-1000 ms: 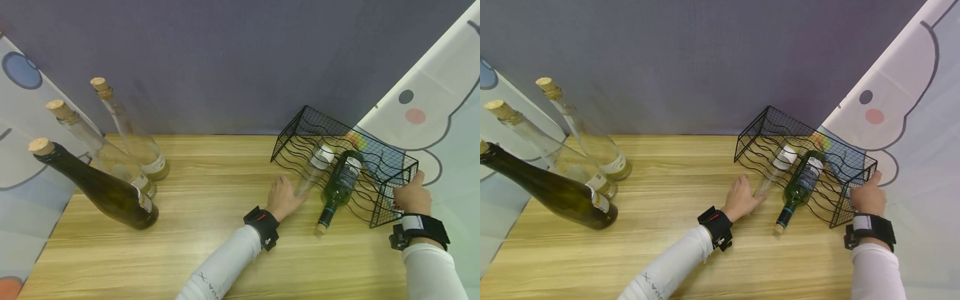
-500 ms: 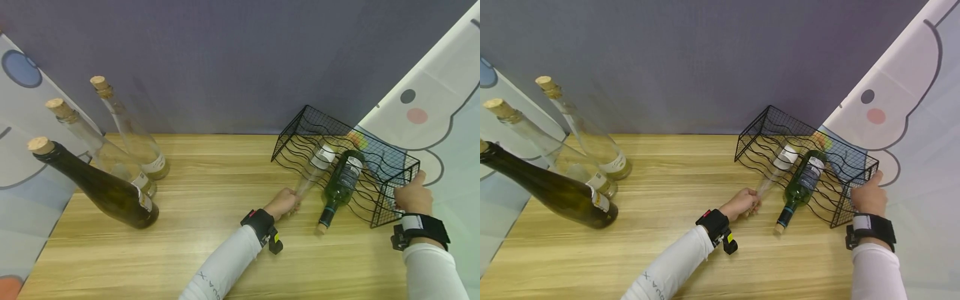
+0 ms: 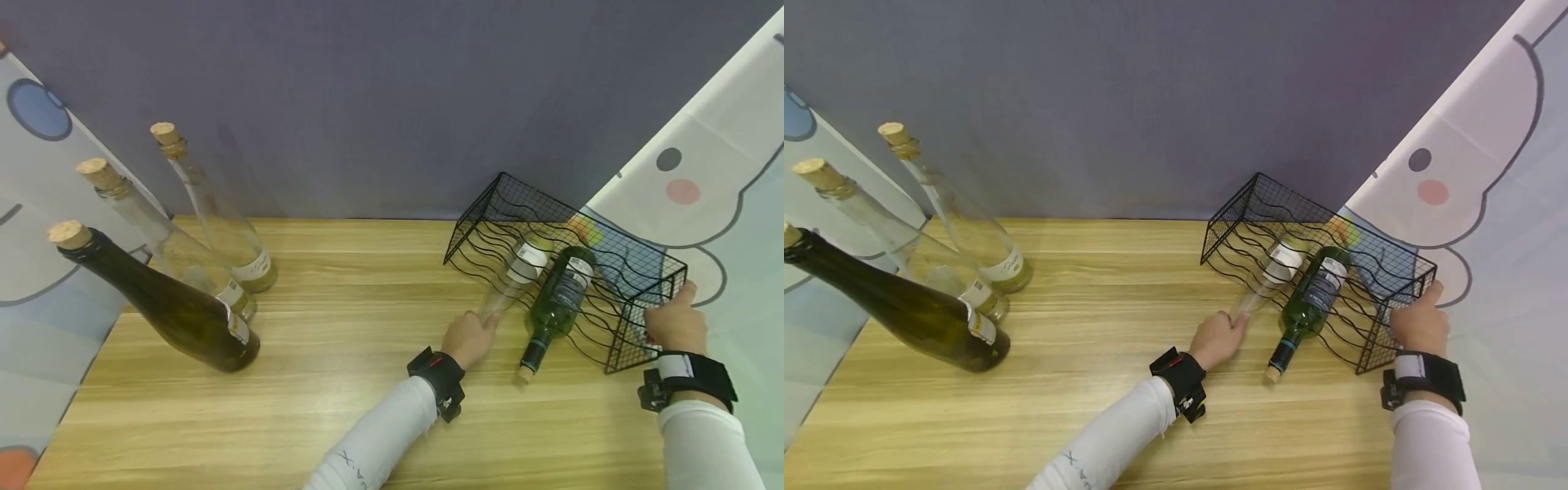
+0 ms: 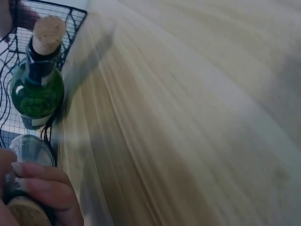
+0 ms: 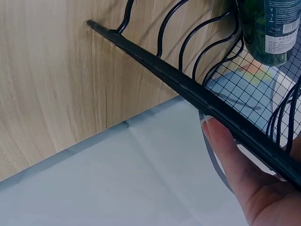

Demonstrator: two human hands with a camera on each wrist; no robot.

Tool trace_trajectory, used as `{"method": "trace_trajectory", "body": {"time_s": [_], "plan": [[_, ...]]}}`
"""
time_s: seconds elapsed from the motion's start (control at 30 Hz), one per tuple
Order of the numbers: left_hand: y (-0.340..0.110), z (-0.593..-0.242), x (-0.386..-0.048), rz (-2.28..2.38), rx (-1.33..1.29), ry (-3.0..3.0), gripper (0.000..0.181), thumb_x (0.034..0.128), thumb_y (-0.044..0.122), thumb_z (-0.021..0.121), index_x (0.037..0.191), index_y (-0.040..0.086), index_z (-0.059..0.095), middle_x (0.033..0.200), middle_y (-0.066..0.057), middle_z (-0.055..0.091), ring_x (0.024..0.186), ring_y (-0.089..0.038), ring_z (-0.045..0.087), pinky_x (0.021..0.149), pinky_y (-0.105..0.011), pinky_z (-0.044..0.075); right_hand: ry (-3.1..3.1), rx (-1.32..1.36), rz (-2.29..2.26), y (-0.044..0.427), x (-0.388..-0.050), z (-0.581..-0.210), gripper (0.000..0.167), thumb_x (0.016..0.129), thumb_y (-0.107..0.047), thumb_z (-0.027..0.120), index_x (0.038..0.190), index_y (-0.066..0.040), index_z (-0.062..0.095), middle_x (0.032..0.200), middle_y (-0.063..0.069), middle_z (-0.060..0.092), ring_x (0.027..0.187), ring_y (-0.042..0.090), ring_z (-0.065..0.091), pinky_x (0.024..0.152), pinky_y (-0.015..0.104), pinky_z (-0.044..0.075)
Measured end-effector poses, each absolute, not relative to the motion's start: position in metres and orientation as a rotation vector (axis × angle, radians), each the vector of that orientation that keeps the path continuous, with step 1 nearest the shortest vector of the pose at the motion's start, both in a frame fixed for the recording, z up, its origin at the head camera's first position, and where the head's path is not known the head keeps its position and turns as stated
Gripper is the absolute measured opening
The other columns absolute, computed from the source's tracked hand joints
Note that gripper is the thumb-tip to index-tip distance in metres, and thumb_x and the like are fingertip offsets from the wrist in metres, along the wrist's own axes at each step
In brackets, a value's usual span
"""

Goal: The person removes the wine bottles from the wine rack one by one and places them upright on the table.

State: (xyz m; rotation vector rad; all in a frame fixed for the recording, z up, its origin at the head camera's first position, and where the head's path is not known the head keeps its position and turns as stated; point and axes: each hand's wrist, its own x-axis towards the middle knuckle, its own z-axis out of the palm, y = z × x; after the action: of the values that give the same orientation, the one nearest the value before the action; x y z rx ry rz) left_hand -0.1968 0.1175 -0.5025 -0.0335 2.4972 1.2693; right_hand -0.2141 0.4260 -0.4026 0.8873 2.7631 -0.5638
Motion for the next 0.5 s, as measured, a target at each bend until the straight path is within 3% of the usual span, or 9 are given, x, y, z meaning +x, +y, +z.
{"method": "trace_trajectory", "body": {"time_s": [0.1,0.23,0.5], "plan": [[0.1164,-0.5006,-0.196,1.195,-0.014,2.544,0.063,0.0998,0.06,0.04,0.089,0.004,0.066,0.059,0.0,0.048,0.047,-0.015,0.046,0.044,-0.029,0.037,2.768,0.887,-0.56,0.4269,-0.2132,-0.4034,0.084,0.095,-0.013,0.04,0.149,0.003,-0.023,0.064,0.026,0.063,0.078,0.056,0.06,0.065,0.056,0.047],[0.1137,-0.501,-0.1963,1.159,-0.009,2.567,0.061,0.0986,0.063,0.04,0.067,0.014,0.055,0.053,0.003,0.042,0.043,-0.013,0.041,0.042,-0.028,0.034,2.77,0.88,-0.563,0.4275,-0.213,-0.4042,0.084,0.095,-0.013,0.04,0.149,0.004,-0.023,0.063,0.025,0.063,0.074,0.054,0.06,0.063,0.054,0.047],[0.1089,-0.5039,-0.1995,1.223,-0.007,2.531,0.058,0.0969,0.063,0.044,0.06,0.018,0.044,0.051,0.005,0.038,0.041,-0.012,0.036,0.041,-0.027,0.03,2.773,0.868,-0.563,0.4285,-0.2136,-0.4048,0.085,0.095,-0.013,0.04,0.148,0.004,-0.024,0.061,0.022,0.063,0.069,0.05,0.062,0.062,0.052,0.047]]}}
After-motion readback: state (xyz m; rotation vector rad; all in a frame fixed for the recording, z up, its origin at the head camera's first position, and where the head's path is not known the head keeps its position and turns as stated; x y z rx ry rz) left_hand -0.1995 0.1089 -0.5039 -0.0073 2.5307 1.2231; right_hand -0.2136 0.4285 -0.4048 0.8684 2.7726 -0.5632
